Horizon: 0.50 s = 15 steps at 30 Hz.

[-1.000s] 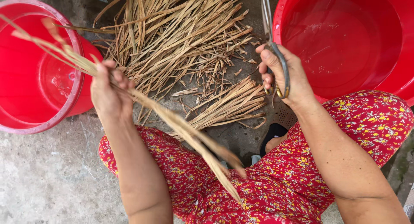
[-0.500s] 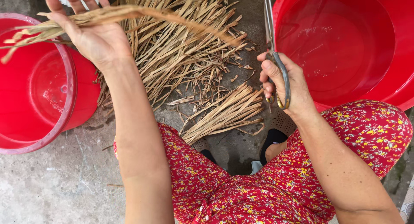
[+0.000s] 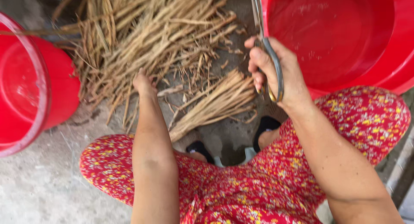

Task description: The person sits on a low stool on a concrete floor and trims dried palm-like leaves with scissors, cutting off ends and sections one bundle at a time, placing trimmed pieces aside and reaching for more leaves from a pile between two red buckets of water.

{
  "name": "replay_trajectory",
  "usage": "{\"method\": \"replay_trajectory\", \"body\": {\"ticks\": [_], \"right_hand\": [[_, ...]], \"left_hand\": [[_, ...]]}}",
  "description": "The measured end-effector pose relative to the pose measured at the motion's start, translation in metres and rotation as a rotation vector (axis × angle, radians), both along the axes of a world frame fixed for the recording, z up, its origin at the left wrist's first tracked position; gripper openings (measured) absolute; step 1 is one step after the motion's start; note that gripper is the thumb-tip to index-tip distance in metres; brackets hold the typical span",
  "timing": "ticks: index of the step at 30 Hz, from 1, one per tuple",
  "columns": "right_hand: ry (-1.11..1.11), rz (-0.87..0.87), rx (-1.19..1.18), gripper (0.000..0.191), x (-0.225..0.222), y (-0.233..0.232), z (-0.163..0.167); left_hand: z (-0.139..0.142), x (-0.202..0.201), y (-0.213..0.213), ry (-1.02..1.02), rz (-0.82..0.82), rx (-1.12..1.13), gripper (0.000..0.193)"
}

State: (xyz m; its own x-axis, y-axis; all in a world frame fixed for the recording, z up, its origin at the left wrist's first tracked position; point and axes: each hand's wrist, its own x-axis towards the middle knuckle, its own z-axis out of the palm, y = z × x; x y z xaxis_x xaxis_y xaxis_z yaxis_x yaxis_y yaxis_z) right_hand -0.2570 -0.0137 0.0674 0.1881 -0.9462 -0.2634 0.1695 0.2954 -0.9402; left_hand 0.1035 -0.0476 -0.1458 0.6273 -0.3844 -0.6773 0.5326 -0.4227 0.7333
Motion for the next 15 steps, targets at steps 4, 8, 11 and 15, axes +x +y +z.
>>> {"method": "replay_trajectory", "body": {"ticks": [4,8,11,15], "right_hand": [[0.002,0.012,-0.008,0.036,-0.001,0.0,0.0],[0.036,0.024,-0.04,0.035,0.001,0.0,0.0],[0.052,0.028,-0.047,0.034,0.002,-0.003,-0.003],[0.07,0.012,-0.054,0.033,0.001,-0.008,-0.009]], "left_hand": [[-0.024,-0.048,0.024,-0.671,-0.868,-0.075,0.026],[-0.022,-0.101,0.047,-0.777,-1.477,0.16,0.043],[-0.008,-0.129,0.077,-0.844,-1.619,0.381,0.093],[-0.004,-0.143,0.081,-0.856,-1.723,0.604,0.064]]}}
